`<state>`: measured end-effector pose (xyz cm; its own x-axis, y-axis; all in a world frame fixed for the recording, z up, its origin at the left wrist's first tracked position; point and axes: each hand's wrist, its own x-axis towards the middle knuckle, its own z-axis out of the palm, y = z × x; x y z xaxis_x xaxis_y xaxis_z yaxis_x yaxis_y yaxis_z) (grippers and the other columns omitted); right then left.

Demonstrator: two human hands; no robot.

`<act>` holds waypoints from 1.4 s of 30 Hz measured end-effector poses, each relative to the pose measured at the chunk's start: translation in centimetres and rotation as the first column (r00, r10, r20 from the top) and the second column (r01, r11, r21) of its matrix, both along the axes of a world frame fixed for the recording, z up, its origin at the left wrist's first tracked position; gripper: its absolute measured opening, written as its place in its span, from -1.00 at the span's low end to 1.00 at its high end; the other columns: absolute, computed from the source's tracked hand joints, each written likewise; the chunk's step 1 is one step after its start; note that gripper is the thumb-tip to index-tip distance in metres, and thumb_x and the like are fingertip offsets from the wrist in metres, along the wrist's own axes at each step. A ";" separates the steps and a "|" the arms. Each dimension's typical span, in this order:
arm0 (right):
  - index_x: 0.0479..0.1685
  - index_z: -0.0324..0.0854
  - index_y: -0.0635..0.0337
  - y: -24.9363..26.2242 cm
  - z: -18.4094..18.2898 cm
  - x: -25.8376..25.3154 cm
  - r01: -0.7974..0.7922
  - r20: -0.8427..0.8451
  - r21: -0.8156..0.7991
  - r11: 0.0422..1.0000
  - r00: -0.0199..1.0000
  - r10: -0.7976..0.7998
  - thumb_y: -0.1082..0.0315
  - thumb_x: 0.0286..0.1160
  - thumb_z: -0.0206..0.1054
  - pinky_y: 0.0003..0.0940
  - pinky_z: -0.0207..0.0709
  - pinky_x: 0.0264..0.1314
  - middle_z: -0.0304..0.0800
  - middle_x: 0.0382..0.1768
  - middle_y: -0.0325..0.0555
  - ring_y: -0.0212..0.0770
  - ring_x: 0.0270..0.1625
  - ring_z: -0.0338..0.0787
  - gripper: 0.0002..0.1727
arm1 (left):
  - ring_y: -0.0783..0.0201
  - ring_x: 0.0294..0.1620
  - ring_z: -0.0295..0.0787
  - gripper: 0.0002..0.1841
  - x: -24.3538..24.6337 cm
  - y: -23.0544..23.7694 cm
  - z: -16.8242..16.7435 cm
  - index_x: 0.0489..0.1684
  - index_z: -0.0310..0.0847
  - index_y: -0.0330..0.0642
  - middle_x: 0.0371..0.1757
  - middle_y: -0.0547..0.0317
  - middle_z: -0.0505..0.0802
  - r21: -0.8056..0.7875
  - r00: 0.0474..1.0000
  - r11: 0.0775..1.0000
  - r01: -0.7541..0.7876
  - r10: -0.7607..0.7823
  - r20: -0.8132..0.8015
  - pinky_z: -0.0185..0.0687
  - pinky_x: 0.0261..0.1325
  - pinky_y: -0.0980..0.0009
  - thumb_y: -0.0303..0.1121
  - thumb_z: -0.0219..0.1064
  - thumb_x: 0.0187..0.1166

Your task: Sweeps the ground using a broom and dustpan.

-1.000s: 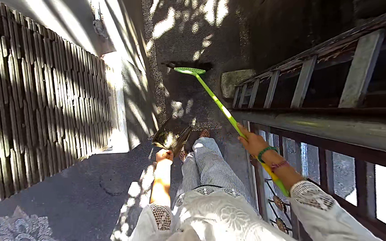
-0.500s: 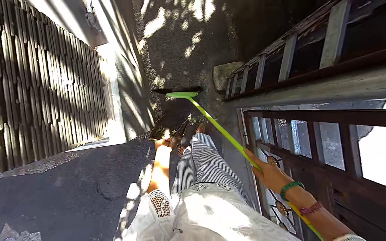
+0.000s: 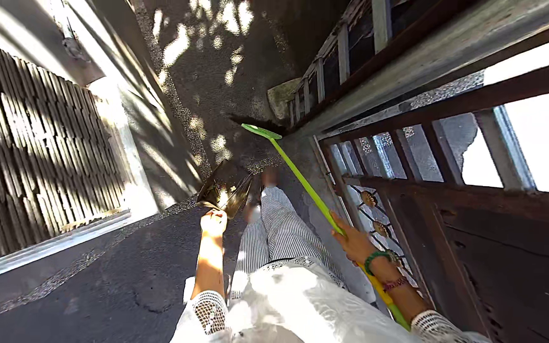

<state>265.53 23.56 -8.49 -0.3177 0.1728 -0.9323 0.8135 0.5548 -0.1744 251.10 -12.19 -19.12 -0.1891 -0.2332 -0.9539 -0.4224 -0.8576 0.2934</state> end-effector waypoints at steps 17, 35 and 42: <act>0.97 -0.27 -0.30 -2.4 -4.3 8.2 0.289 0.128 -0.020 0.957 0.950 -0.284 0.10 0.90 0.01 -0.05 0.64 -0.34 0.68 -0.09 0.22 -0.01 -0.45 0.67 -0.26 | 0.39 -0.73 0.35 -0.83 0.3 3.9 -3.0 -0.18 0.26 -0.10 -0.54 0.19 0.45 -0.100 0.966 0.961 0.257 -0.252 0.059 0.42 -0.66 0.55 -0.31 -0.15 0.82; 0.97 -0.22 -0.38 -3.2 -1.2 9.2 0.209 0.185 -0.116 0.971 0.965 -0.186 0.16 0.85 0.12 -0.11 0.61 -0.46 0.69 -0.18 0.15 -0.09 -0.55 0.62 -0.21 | 0.36 -0.66 0.41 -0.83 -0.9 1.1 -3.6 -0.16 0.28 -0.10 -0.52 0.19 0.47 -0.066 0.985 0.983 0.174 -0.172 0.033 0.48 -0.58 0.49 -0.29 -0.13 0.83; 0.97 -0.22 -0.37 -2.0 3.4 1.5 -0.056 -0.014 -0.001 0.998 0.998 0.056 0.15 0.87 0.06 0.10 0.66 -0.34 0.76 -0.10 0.28 0.07 -0.46 0.73 -0.24 | 0.39 -0.69 0.43 -0.83 2.4 -2.3 -1.7 -0.12 0.35 -0.14 -0.51 0.18 0.51 -0.008 0.996 0.996 0.085 -0.085 0.041 0.45 -0.65 0.55 -0.38 -0.14 0.79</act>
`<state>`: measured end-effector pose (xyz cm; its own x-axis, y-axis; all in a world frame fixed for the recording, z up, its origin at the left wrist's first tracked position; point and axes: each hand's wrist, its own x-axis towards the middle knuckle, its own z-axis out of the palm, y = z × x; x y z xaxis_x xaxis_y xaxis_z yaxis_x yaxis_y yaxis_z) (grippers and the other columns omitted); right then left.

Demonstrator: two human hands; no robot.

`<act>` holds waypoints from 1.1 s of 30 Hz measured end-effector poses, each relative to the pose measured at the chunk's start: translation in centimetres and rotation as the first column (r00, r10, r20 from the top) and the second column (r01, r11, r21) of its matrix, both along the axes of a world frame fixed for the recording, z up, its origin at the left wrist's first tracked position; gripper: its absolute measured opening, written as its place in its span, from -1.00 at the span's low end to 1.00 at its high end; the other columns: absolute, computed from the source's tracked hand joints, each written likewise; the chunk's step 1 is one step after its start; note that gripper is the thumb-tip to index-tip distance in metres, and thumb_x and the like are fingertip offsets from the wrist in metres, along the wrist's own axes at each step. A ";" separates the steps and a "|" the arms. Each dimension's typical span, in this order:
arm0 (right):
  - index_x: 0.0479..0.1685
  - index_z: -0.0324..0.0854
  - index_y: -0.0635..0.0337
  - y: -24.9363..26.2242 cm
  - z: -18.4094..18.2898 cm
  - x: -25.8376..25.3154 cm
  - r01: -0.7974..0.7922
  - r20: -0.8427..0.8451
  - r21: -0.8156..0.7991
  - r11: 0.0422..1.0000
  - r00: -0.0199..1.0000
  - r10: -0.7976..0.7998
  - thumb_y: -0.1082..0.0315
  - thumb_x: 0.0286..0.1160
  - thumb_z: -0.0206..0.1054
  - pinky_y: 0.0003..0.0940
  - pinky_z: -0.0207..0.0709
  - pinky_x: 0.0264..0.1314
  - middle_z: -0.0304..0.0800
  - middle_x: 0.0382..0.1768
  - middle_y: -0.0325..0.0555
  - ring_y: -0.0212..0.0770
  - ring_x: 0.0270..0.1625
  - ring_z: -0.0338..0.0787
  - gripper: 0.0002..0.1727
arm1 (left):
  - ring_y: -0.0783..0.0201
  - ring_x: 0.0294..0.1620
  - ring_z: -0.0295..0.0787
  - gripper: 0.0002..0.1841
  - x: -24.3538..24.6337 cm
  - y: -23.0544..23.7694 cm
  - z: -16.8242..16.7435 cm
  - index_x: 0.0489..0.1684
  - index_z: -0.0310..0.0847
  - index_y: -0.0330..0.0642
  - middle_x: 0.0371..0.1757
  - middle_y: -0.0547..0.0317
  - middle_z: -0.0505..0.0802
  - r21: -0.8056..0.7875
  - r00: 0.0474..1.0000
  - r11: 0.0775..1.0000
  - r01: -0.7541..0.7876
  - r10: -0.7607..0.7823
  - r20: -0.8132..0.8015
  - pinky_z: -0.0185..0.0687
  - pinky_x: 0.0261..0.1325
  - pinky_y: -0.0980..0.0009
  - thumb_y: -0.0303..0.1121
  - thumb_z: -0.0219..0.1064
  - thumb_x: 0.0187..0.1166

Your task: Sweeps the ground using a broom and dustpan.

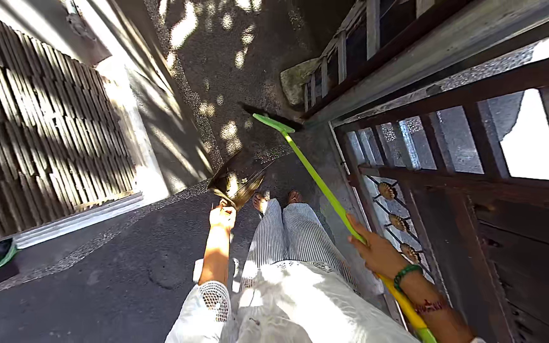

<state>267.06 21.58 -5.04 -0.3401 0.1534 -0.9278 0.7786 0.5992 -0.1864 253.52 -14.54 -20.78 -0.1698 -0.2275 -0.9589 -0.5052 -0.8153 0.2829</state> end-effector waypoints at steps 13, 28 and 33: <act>0.97 -0.18 -0.22 -3.6 -2.8 0.0 -0.275 0.126 -0.086 0.958 0.950 0.285 0.25 0.81 0.16 0.28 0.64 0.12 0.78 0.09 0.44 0.34 -0.07 0.83 -0.19 | 0.39 -0.69 0.39 -0.79 -0.2 -0.3 -1.3 -0.23 0.27 -0.08 -0.55 0.21 0.46 -0.050 0.982 0.981 -0.189 0.189 -0.023 0.43 -0.62 0.55 -0.31 -0.20 0.83; 0.98 -0.41 -0.18 -8.7 -15.5 -17.4 -0.672 -0.041 0.165 0.722 0.726 0.686 0.20 0.91 -0.03 0.36 0.56 0.30 0.73 0.16 0.54 0.50 0.24 0.75 -0.22 | 0.44 -0.76 0.44 -0.77 11.2 -2.6 1.6 -0.06 0.43 -0.23 -0.51 0.16 0.60 0.038 0.912 0.919 -0.393 0.395 -0.110 0.46 -0.70 0.60 -0.41 -0.17 0.78; 0.98 -0.33 -0.22 -2.6 -11.7 -7.1 -0.776 0.111 0.052 0.628 0.630 0.769 0.19 0.92 -0.11 0.41 0.50 0.38 0.69 0.25 0.55 0.52 0.32 0.71 -0.29 | 0.40 -0.72 0.57 -0.80 17.2 -2.6 3.9 -0.28 0.40 -0.17 -0.62 0.20 0.60 0.035 0.884 0.889 -0.456 0.457 -0.098 0.61 -0.61 0.56 -0.39 -0.08 0.75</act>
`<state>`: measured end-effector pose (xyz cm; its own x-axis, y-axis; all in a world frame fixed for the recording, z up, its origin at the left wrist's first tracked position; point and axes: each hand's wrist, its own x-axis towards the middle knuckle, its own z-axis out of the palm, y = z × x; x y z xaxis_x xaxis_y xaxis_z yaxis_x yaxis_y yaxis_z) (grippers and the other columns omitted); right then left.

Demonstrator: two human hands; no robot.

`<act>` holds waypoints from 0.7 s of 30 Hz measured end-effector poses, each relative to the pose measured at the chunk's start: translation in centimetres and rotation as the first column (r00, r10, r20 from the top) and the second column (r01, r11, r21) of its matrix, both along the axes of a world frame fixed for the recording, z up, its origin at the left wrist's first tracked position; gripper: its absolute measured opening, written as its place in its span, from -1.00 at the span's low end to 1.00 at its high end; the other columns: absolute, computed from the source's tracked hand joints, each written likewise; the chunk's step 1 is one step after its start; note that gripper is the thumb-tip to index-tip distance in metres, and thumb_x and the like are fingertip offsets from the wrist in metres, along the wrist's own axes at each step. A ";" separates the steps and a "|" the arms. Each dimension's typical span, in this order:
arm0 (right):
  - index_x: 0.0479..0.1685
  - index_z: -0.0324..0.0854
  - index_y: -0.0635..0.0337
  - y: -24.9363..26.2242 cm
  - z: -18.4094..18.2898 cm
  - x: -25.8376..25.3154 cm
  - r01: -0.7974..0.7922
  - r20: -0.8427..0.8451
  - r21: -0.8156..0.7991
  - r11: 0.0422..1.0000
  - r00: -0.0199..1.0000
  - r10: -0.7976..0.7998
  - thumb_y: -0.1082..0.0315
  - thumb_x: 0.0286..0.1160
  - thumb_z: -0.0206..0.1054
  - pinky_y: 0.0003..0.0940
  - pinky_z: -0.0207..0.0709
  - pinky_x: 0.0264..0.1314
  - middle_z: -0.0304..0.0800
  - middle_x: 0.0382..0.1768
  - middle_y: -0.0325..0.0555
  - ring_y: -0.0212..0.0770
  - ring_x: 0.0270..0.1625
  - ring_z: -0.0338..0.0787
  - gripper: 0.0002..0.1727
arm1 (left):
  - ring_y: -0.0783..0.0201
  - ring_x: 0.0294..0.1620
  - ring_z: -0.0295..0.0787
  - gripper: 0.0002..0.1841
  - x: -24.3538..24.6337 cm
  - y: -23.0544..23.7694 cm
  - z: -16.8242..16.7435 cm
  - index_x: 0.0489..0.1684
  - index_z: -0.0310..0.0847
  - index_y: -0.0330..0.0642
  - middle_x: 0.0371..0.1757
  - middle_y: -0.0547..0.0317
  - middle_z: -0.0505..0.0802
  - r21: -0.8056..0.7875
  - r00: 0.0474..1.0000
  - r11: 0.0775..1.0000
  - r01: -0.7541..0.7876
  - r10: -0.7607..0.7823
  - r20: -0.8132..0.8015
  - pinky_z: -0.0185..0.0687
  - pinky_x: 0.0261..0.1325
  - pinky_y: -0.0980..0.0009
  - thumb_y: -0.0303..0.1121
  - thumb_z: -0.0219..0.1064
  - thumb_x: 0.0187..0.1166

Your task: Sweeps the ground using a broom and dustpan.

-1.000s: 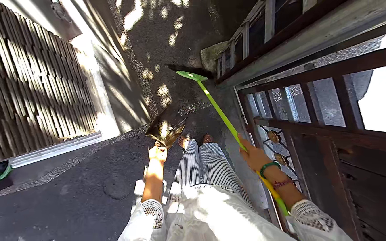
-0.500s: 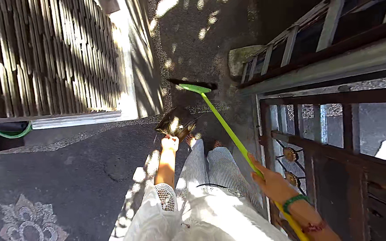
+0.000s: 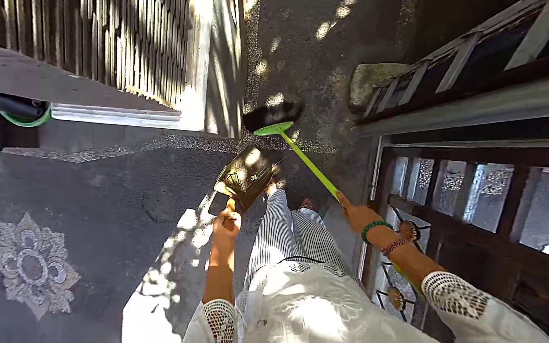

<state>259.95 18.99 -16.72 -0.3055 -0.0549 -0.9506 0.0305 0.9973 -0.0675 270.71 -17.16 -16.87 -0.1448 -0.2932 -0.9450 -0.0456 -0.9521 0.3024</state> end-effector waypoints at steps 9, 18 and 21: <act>0.92 0.03 0.00 9.7 9.9 7.0 0.436 -0.052 -0.268 0.859 0.884 -0.465 0.16 0.86 0.10 -0.03 0.64 -0.45 0.71 -0.33 0.18 -0.03 -0.57 0.67 -0.32 | 0.38 -0.71 0.42 -0.85 0.4 1.2 -3.1 -0.28 0.32 -0.12 -0.60 0.21 0.48 -0.125 0.990 0.987 -0.097 0.108 0.085 0.50 -0.59 0.53 -0.41 -0.08 0.73; 0.98 -0.37 -0.02 2.9 0.1 2.0 0.259 -0.256 -0.068 0.964 0.929 -0.267 0.16 0.91 -0.05 0.36 0.52 0.36 0.72 0.16 0.57 0.52 0.23 0.74 -0.24 | 0.24 -0.37 0.54 -0.76 -3.0 2.0 -6.3 0.10 0.39 -0.14 -0.22 0.06 0.59 -0.156 0.975 0.965 0.209 -0.194 0.107 0.57 -0.30 0.34 -0.24 -0.13 0.85; 0.97 -0.33 0.04 -0.6 -2.2 7.0 0.269 -0.112 -0.095 0.958 0.954 -0.279 0.20 0.90 -0.02 0.29 0.56 0.36 0.75 0.16 0.50 0.43 0.21 0.79 -0.24 | 0.30 -0.53 0.43 -0.76 -4.4 2.4 -6.1 0.01 0.35 -0.11 -0.36 0.15 0.48 -0.166 0.970 0.968 0.187 -0.156 0.186 0.51 -0.43 0.41 -0.19 -0.14 0.86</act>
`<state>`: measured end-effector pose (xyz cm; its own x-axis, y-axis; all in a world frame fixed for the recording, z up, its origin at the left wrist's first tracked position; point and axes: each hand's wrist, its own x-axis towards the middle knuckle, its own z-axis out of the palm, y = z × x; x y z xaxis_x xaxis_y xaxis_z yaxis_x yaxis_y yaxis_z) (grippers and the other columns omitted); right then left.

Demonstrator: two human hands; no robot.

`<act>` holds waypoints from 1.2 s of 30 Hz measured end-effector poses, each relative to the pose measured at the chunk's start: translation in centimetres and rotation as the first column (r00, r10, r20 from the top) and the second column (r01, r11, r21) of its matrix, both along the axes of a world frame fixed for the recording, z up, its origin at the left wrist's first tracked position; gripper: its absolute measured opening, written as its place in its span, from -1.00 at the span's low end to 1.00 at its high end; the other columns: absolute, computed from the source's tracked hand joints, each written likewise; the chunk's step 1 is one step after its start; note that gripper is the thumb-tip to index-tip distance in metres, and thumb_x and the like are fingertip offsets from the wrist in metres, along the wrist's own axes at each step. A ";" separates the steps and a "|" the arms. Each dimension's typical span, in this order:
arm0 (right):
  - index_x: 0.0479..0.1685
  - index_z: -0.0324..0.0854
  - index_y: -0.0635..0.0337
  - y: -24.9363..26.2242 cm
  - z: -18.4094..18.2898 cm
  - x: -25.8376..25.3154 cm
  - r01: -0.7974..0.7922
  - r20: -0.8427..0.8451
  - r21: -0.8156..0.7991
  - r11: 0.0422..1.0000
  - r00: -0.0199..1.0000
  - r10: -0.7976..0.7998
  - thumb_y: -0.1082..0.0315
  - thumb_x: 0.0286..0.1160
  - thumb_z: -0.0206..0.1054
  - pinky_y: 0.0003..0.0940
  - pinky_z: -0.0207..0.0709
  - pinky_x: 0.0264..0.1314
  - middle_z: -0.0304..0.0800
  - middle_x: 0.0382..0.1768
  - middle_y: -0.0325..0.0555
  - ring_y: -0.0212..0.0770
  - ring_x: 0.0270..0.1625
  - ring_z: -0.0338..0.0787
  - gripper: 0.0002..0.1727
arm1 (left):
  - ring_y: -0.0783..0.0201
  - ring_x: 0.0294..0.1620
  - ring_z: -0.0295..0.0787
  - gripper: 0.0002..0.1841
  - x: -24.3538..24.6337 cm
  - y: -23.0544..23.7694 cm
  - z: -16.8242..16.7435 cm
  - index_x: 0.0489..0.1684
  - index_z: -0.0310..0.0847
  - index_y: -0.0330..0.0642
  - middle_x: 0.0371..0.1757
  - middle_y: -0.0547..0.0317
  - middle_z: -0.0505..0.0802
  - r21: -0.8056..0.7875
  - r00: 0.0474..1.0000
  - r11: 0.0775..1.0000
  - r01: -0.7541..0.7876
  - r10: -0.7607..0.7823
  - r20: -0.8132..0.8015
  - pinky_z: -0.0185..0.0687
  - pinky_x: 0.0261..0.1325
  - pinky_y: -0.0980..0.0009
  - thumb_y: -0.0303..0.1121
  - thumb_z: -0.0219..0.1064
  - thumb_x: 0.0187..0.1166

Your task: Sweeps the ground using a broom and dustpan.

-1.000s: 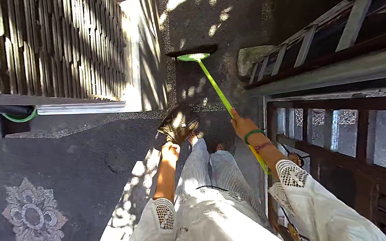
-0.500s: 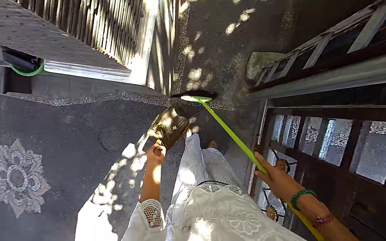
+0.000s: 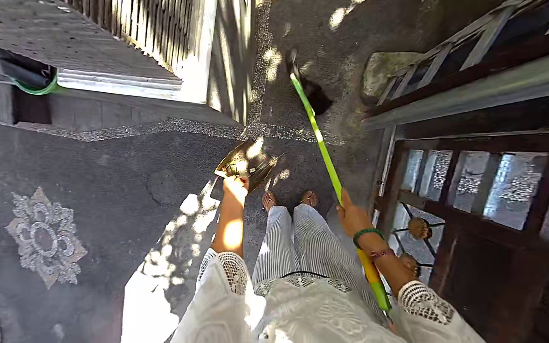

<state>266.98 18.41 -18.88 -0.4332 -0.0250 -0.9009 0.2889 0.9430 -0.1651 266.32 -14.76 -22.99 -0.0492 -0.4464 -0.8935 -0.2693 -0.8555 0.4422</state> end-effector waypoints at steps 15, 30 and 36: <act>0.97 -0.18 -0.07 0.7 4.0 0.8 0.242 -0.127 -0.205 0.948 0.954 -0.271 0.12 0.92 -0.05 0.16 0.63 -0.34 0.73 -0.17 0.37 0.14 -0.47 0.70 -0.30 | 0.25 -0.61 0.46 -0.78 0.1 -0.7 -0.3 0.13 0.36 -0.17 -0.39 0.07 0.52 0.036 0.998 0.999 -0.027 0.025 0.053 0.56 -0.52 0.35 -0.23 -0.03 0.83; 0.97 -0.15 -0.11 5.3 11.6 4.6 0.061 -0.106 -0.048 0.997 0.992 -0.066 0.22 0.82 0.14 0.33 0.63 -0.05 0.81 -0.18 0.44 0.37 -0.26 0.81 -0.22 | 0.40 -0.70 0.42 -0.86 5.5 -1.7 1.9 -0.24 0.32 -0.12 -0.56 0.22 0.48 0.067 0.986 0.987 -0.148 0.153 -0.071 0.50 -0.60 0.54 -0.40 -0.07 0.75; 0.98 -0.49 -0.08 3.9 3.1 0.5 0.036 0.085 0.141 0.989 0.995 -0.049 0.31 0.78 0.12 0.27 0.58 0.33 0.68 0.23 0.53 0.42 0.24 0.77 -0.07 | 0.38 -0.68 0.36 -0.84 6.4 1.0 0.8 -0.12 0.34 -0.10 -0.51 0.20 0.46 0.074 0.994 0.993 -0.096 0.100 -0.050 0.41 -0.62 0.51 -0.34 -0.12 0.80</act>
